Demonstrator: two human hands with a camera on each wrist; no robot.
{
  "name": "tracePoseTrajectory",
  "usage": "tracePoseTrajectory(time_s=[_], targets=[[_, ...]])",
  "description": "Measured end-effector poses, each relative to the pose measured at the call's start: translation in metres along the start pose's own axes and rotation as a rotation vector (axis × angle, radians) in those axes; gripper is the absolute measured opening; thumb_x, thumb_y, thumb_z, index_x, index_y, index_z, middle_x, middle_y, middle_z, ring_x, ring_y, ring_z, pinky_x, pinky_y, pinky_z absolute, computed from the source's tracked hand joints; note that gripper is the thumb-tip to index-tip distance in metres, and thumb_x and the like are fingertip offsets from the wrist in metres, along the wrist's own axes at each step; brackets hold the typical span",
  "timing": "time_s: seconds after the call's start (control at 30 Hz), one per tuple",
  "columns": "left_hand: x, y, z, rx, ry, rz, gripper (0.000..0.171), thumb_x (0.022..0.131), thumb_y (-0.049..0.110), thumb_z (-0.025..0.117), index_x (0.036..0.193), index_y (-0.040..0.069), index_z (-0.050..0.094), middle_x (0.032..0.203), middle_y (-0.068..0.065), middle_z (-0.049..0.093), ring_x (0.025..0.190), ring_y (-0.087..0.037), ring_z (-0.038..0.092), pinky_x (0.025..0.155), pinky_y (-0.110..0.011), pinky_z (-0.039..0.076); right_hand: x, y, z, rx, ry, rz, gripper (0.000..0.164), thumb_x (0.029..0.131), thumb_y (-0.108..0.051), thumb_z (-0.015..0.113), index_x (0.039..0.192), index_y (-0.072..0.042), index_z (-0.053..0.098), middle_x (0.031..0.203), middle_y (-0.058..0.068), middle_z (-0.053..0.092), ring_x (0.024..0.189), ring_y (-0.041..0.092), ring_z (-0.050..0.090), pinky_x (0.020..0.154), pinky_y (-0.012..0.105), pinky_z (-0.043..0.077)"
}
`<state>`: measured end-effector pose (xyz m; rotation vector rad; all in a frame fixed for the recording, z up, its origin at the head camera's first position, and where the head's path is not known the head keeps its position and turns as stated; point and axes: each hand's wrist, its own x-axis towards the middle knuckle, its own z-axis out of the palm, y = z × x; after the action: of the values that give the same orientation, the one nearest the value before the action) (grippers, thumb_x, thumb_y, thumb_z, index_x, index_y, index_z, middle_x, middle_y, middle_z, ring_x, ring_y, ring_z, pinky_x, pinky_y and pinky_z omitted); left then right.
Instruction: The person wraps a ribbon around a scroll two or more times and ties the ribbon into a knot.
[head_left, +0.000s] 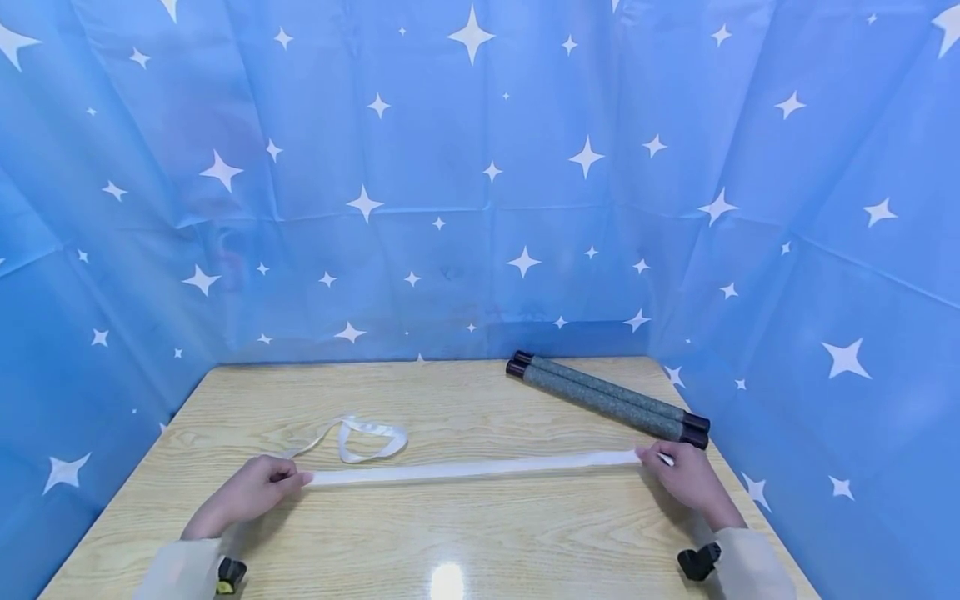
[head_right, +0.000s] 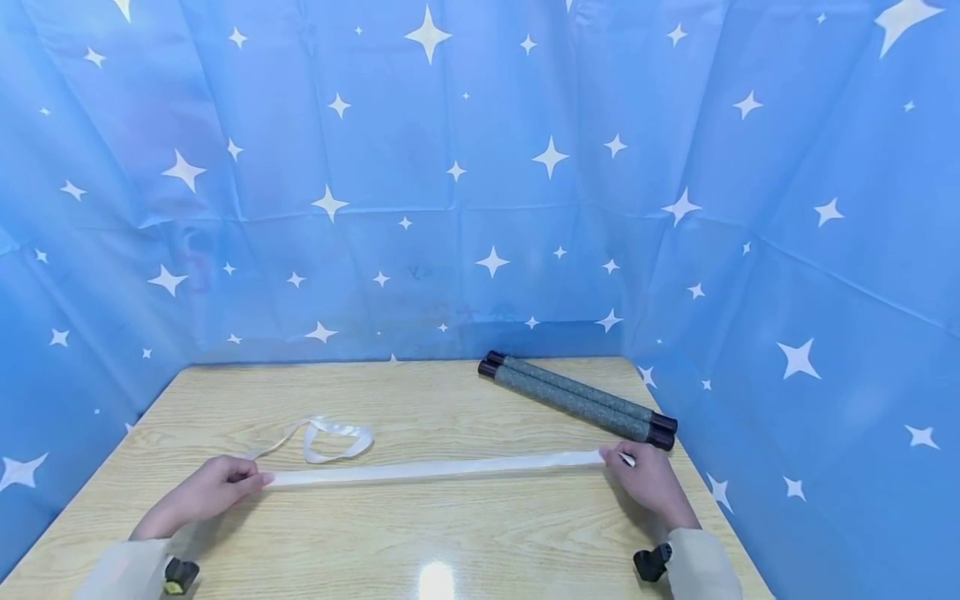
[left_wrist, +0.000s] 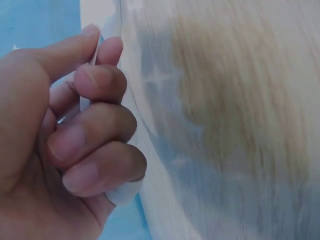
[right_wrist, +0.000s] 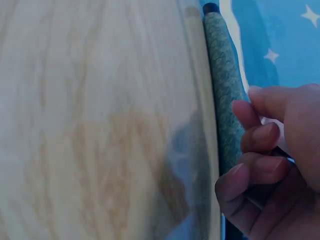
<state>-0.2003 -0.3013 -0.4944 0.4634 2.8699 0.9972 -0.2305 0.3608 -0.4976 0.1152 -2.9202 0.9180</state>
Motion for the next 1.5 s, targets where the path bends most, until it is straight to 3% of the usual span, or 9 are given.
tracePoseTrajectory(time_s=[0.13, 0.27, 0.4, 0.63, 0.83, 0.93, 1.17, 1.3, 1.5], targets=[[0.003, -0.001, 0.002, -0.002, -0.03, -0.054, 0.04, 0.097, 0.037, 0.061, 0.066, 0.011, 0.056, 0.057, 0.008, 0.039, 0.048, -0.004, 0.031, 0.051, -0.023, 0.033, -0.001, 0.006, 0.001, -0.063, -0.023, -0.039, 0.032, 0.1, -0.038, 0.056, 0.081, -0.014, 0.066, 0.061, -0.004, 0.049, 0.05, 0.011, 0.036, 0.057, 0.029, 0.036], [0.007, -0.003, 0.005, -0.005, -0.066, -0.118, 0.04, 0.095, 0.036, 0.064, 0.064, 0.013, 0.053, 0.055, 0.008, 0.039, 0.048, -0.006, 0.031, 0.049, -0.023, 0.033, -0.002, 0.011, 0.002, -0.113, -0.006, -0.046, 0.036, 0.099, -0.037, 0.059, 0.071, -0.015, 0.057, 0.056, -0.005, 0.041, 0.048, 0.011, 0.033, 0.055, 0.028, 0.033], [0.008, -0.001, 0.004, -0.027, -0.091, -0.201, 0.039, 0.093, 0.035, 0.066, 0.064, 0.012, 0.053, 0.054, 0.007, 0.039, 0.047, -0.008, 0.033, 0.046, -0.024, 0.033, -0.001, 0.014, -0.002, -0.153, 0.018, -0.024, 0.042, 0.098, -0.038, 0.061, 0.065, -0.015, 0.048, 0.053, -0.006, 0.03, 0.047, 0.012, 0.028, 0.052, 0.028, 0.03], [0.016, 0.011, 0.005, -0.036, -0.112, -0.286, 0.037, 0.094, 0.03, 0.066, 0.066, 0.01, 0.053, 0.055, 0.004, 0.041, 0.049, -0.011, 0.035, 0.048, -0.026, 0.033, -0.006, 0.023, -0.013, -0.189, -0.036, 0.088, 0.043, 0.096, -0.045, 0.06, 0.067, -0.014, 0.052, 0.053, -0.005, 0.034, 0.047, 0.014, 0.034, 0.053, 0.031, 0.033], [0.014, 0.014, 0.006, 0.008, -0.096, -0.265, 0.038, 0.095, 0.031, 0.064, 0.067, 0.011, 0.05, 0.06, 0.002, 0.04, 0.053, -0.014, 0.036, 0.052, -0.028, 0.033, -0.01, 0.023, -0.026, -0.213, -0.009, 0.177, 0.056, 0.089, -0.06, 0.061, 0.093, -0.004, 0.061, 0.072, 0.004, 0.059, 0.062, 0.018, 0.054, 0.058, 0.036, 0.044], [0.007, 0.012, 0.004, 0.019, -0.108, -0.256, 0.038, 0.096, 0.034, 0.062, 0.069, 0.011, 0.05, 0.062, 0.001, 0.041, 0.055, -0.015, 0.036, 0.054, -0.029, 0.033, -0.005, 0.016, -0.034, -0.202, 0.038, 0.151, 0.068, 0.088, -0.063, 0.061, 0.113, 0.001, 0.059, 0.09, 0.01, 0.065, 0.072, 0.02, 0.059, 0.063, 0.039, 0.048], [0.004, 0.011, -0.001, -0.001, -0.15, -0.258, 0.039, 0.096, 0.033, 0.062, 0.068, 0.01, 0.047, 0.061, 0.002, 0.038, 0.054, -0.014, 0.034, 0.054, -0.027, 0.031, 0.023, -0.008, -0.05, -0.203, 0.059, 0.045, 0.087, 0.083, -0.069, 0.062, 0.136, -0.001, 0.049, 0.121, 0.021, 0.057, 0.102, 0.035, 0.057, 0.08, 0.053, 0.048], [0.006, 0.013, -0.003, -0.013, -0.168, -0.27, 0.039, 0.097, 0.031, 0.062, 0.067, 0.01, 0.046, 0.06, 0.002, 0.037, 0.053, -0.013, 0.031, 0.054, -0.027, 0.031, 0.046, -0.021, -0.051, -0.222, 0.001, -0.002, 0.094, 0.082, -0.068, 0.064, 0.147, -0.005, 0.041, 0.146, 0.026, 0.041, 0.13, 0.045, 0.039, 0.096, 0.064, 0.037], [0.006, 0.014, -0.002, 0.008, -0.141, -0.273, 0.038, 0.096, 0.028, 0.064, 0.066, 0.01, 0.048, 0.058, 0.003, 0.038, 0.052, -0.013, 0.033, 0.053, -0.027, 0.032, 0.079, -0.037, -0.041, -0.285, -0.069, -0.081, 0.095, 0.082, -0.061, 0.069, 0.152, -0.005, 0.037, 0.153, 0.028, 0.029, 0.135, 0.05, 0.028, 0.099, 0.066, 0.032]])
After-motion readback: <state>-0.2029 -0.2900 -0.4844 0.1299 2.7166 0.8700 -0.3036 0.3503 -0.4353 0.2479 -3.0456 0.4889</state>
